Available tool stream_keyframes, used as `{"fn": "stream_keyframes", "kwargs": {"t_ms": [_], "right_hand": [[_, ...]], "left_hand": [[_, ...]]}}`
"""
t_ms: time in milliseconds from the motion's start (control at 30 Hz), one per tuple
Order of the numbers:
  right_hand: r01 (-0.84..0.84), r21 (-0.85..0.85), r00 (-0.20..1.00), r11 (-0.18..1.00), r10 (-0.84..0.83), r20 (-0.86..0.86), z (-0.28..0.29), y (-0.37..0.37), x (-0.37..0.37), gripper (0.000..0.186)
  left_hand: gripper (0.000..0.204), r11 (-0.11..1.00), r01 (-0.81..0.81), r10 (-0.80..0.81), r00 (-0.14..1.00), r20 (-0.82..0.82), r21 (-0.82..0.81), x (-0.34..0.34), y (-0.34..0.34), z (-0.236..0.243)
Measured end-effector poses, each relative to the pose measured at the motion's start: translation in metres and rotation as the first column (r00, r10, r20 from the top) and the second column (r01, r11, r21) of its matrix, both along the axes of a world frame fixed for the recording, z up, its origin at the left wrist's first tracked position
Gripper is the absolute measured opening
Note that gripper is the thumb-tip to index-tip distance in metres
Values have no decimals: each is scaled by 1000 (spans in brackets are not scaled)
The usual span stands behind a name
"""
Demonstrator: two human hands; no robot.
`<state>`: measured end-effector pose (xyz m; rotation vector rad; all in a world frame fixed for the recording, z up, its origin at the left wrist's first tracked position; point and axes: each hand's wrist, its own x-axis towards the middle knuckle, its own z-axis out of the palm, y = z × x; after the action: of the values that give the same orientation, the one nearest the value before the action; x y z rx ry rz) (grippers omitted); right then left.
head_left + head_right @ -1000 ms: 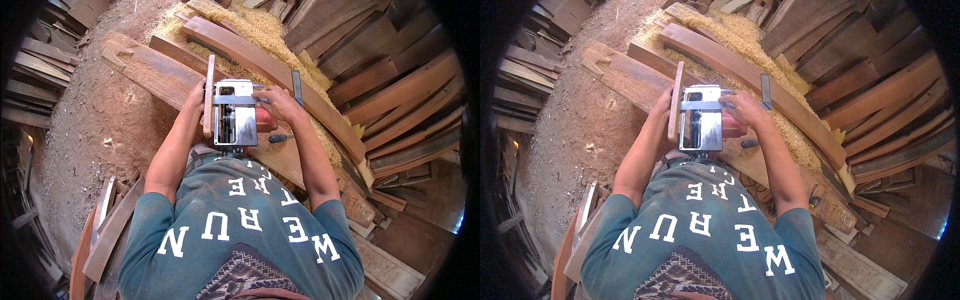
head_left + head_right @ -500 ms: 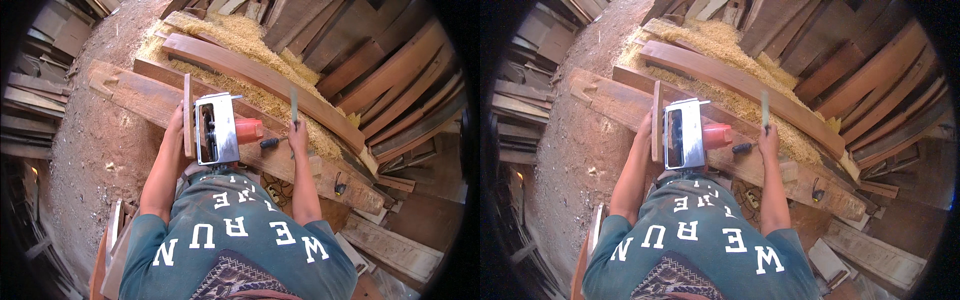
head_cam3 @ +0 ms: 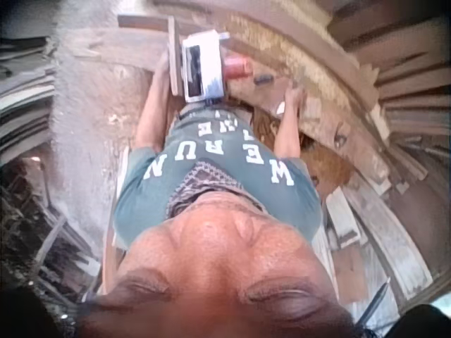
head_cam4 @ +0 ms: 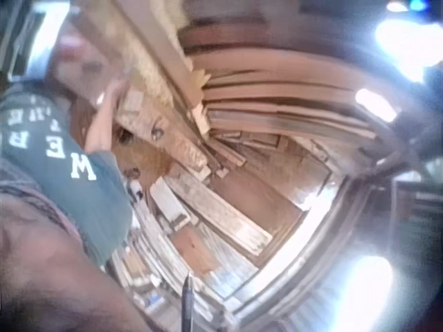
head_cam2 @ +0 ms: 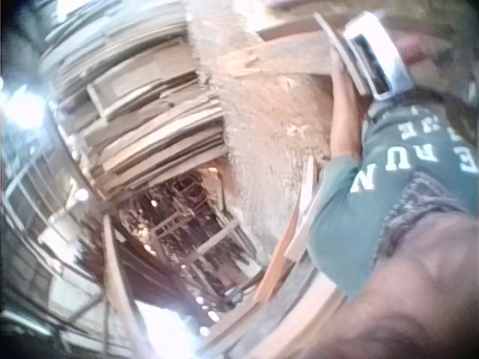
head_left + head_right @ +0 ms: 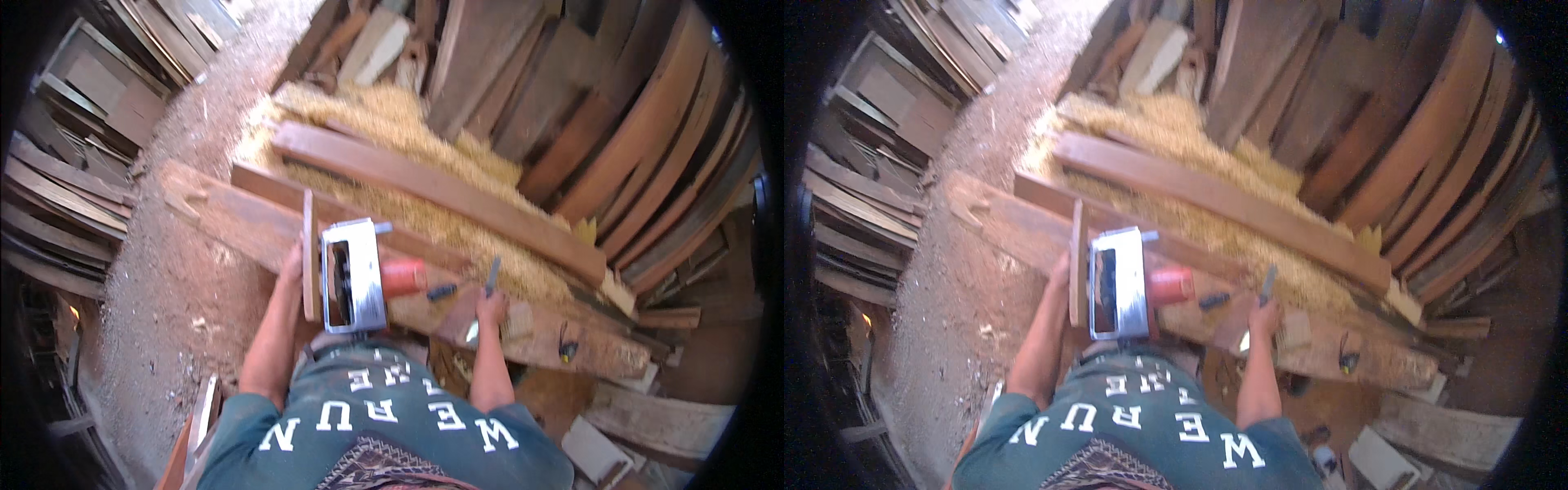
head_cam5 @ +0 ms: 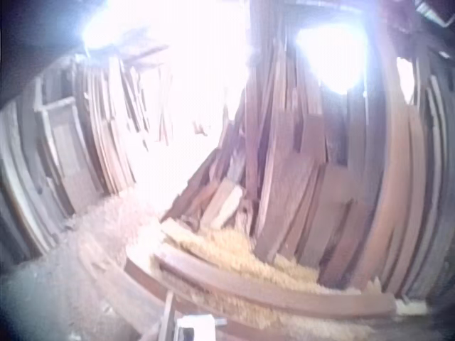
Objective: The person uses a circular saw and a square to make cuts in wooden beams.
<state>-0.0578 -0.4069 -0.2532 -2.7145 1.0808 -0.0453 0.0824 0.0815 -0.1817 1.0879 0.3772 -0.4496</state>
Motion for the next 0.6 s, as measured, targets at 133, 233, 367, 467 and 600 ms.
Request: {"fn": "stream_keyframes", "kwargs": {"t_ms": [133, 233, 367, 467, 600], "right_hand": [[-362, 414, 917, 835, 239, 319, 42, 38, 81, 37], [-587, 695, 797, 415, 447, 405, 64, 97, 143, 36], [-586, 810, 572, -10, 703, 423, 97, 155, 184, 42], [-542, 806, 476, -237, 704, 527, 74, 170, 189, 45], [-483, 823, 505, -297, 673, 540, 92, 183, 179, 47]], "left_hand": [[50, 1000, -2, 2, 1000, -31, -19, 6, 11, -12], [48, 997, -23, 13, 992, -128, -72, 9, 5, -1], [48, 995, 72, -80, 989, -126, -68, 11, -11, 39], [47, 997, -15, 7, 995, -102, -80, 6, 6, 0], [47, 990, -96, 74, 978, -196, -107, -2, 8, 1]]}}
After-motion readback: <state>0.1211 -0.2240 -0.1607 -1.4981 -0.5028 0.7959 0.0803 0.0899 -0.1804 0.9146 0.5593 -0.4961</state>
